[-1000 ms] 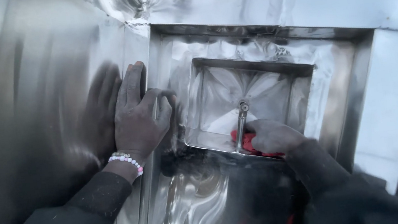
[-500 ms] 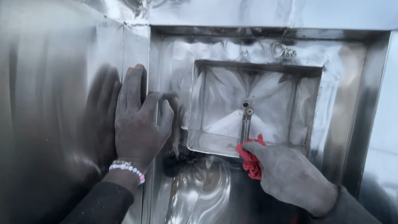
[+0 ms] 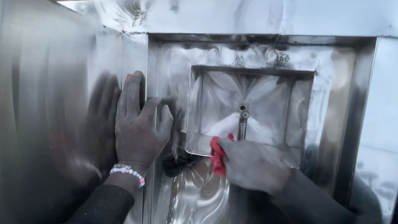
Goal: Wiping down the surfaces of a stainless steel basin using a red cloth
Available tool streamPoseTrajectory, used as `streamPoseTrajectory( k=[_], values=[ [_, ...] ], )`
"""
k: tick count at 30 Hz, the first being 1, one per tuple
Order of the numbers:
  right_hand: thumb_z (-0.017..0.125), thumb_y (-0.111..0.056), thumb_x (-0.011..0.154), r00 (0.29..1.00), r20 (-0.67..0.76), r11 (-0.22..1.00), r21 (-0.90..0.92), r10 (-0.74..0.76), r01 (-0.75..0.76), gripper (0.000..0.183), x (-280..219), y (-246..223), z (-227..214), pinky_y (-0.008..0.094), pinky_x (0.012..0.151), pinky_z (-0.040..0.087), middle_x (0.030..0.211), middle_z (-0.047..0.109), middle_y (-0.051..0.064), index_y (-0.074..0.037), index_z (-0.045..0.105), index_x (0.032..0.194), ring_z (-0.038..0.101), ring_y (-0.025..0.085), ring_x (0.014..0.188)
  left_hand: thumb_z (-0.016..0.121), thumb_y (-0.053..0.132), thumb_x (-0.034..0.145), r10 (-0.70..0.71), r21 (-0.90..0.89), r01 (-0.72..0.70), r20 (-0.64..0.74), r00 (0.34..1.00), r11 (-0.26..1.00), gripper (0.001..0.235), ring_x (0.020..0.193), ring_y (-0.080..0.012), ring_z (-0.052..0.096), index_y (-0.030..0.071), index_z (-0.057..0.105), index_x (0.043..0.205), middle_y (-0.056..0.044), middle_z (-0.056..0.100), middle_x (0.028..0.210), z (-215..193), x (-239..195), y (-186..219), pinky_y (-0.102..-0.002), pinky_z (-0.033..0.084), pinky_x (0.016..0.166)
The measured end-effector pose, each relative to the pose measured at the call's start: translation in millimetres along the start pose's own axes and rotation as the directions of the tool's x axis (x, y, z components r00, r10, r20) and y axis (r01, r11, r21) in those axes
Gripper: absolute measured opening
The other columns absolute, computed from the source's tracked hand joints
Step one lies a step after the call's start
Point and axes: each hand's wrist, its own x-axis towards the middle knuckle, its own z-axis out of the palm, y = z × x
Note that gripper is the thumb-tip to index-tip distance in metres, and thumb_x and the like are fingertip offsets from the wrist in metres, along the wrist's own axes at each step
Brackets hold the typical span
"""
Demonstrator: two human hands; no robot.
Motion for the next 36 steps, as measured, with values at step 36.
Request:
streamPoseTrajectory(
  k=[36],
  values=[
    [0.051,-0.029,0.1,0.878,0.156,-0.359,-0.933,-0.452,-0.019,0.025,-92.4,-45.3,-33.6,0.041,0.095,0.05,0.109,0.077,0.005,-0.017,0.07,0.11,0.071,0.024,0.1,0.071,0.014,0.094,-0.053,-0.177,0.08,0.151,0.987,0.981,0.008,0.145,-0.0459,0.045,0.008,0.069,0.09,-0.021,0.045,0.155,-6.6,-1.7,3.1,-0.056,0.039,0.121]
  ],
)
